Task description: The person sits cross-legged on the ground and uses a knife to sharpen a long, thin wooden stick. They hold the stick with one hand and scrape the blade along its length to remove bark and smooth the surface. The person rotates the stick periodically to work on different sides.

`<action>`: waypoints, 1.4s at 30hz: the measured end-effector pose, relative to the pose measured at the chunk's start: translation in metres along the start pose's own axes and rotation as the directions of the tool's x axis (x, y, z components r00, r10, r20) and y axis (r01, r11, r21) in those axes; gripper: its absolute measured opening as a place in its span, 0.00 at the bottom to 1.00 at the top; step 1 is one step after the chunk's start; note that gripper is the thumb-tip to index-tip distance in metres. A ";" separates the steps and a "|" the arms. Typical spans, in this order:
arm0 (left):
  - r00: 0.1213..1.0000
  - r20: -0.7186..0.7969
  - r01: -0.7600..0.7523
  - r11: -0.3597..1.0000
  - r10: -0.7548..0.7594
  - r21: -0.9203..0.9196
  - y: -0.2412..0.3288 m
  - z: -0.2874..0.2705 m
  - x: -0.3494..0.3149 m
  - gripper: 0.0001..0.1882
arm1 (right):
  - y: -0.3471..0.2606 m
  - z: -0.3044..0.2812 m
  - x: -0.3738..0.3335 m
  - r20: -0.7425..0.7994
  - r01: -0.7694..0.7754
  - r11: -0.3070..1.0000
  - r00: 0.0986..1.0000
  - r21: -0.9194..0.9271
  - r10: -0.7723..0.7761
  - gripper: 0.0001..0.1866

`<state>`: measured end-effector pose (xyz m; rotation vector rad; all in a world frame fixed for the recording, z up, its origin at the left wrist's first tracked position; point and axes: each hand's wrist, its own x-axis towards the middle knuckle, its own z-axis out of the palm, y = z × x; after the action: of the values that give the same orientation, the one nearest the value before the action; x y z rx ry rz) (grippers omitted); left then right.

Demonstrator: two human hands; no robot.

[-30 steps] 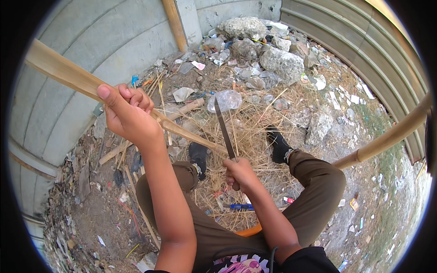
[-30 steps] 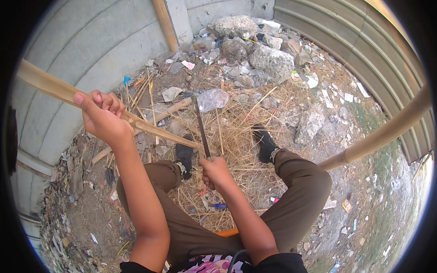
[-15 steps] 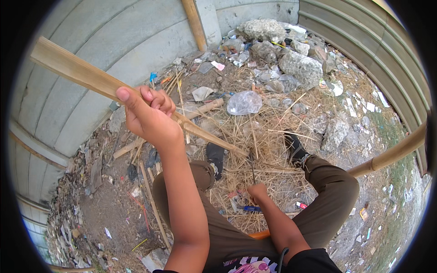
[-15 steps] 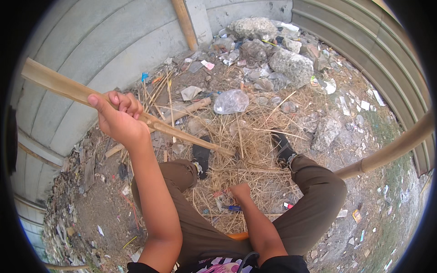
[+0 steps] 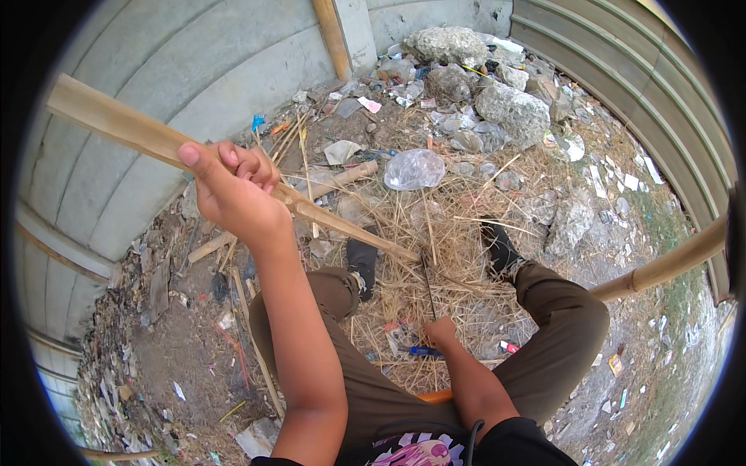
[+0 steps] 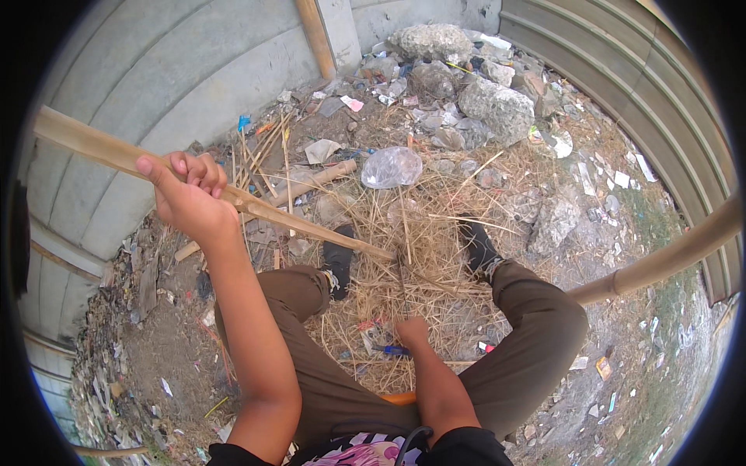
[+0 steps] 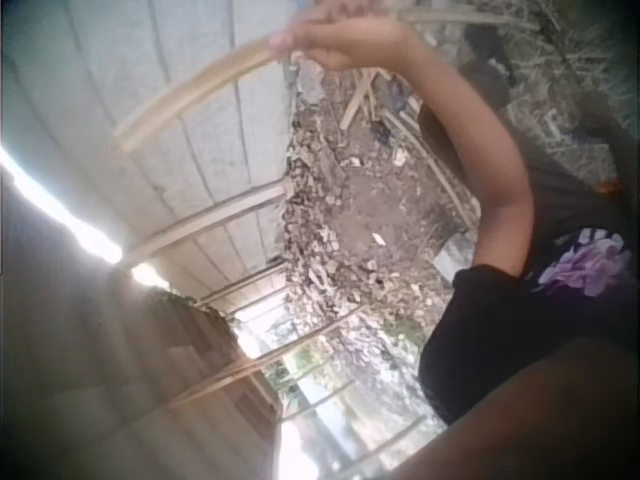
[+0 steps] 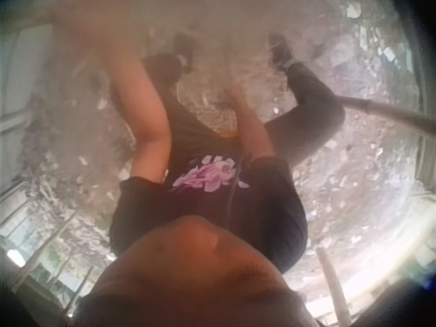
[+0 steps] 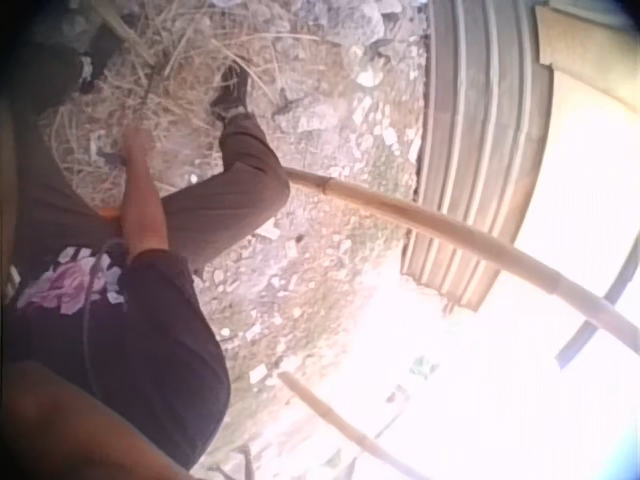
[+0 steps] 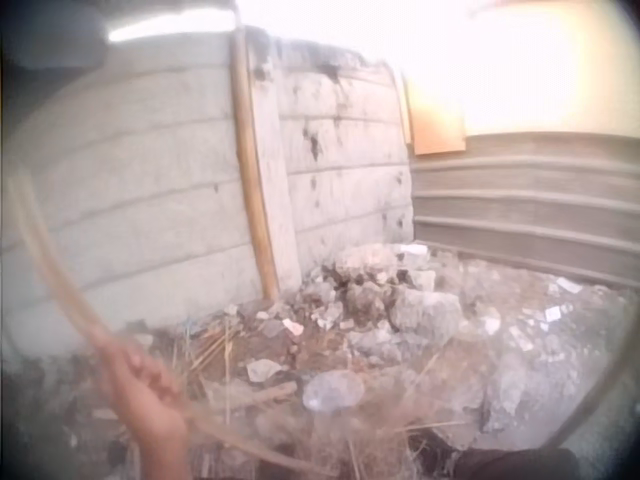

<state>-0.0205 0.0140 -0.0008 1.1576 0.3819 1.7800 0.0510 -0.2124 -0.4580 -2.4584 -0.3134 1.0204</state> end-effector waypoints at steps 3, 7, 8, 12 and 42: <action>1.000 0.023 0.016 1.000 -0.015 -0.020 0.001 -0.003 -0.005 0.32 | -0.020 -0.029 -0.032 -0.090 -0.030 0.998 0.996 -0.059 0.025 0.15; 0.999 0.047 0.024 0.999 -0.023 -0.033 0.002 0.000 -0.005 0.32 | -0.033 -0.031 -0.045 -0.247 0.383 0.767 0.791 -0.515 -0.560 0.16; 0.998 0.052 0.024 0.999 -0.022 -0.031 0.003 0.001 -0.005 0.32 | -0.030 -0.025 -0.039 -0.065 0.456 0.713 0.818 -0.533 -0.572 0.20; 0.996 0.074 0.050 0.996 -0.045 -0.069 0.004 -0.001 -0.006 0.31 | -0.018 -0.003 -0.045 0.437 0.322 0.716 0.899 -0.619 -0.026 0.26; 0.836 0.536 0.073 0.944 0.118 -0.322 0.013 0.005 -0.036 0.20 | -0.126 -0.169 -0.112 0.139 0.229 0.871 0.939 0.436 -0.316 0.16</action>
<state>-0.0191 -0.0241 -0.0089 1.3599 -0.2718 1.3721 0.0896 -0.1992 -0.2226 -1.8697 -0.4481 1.0888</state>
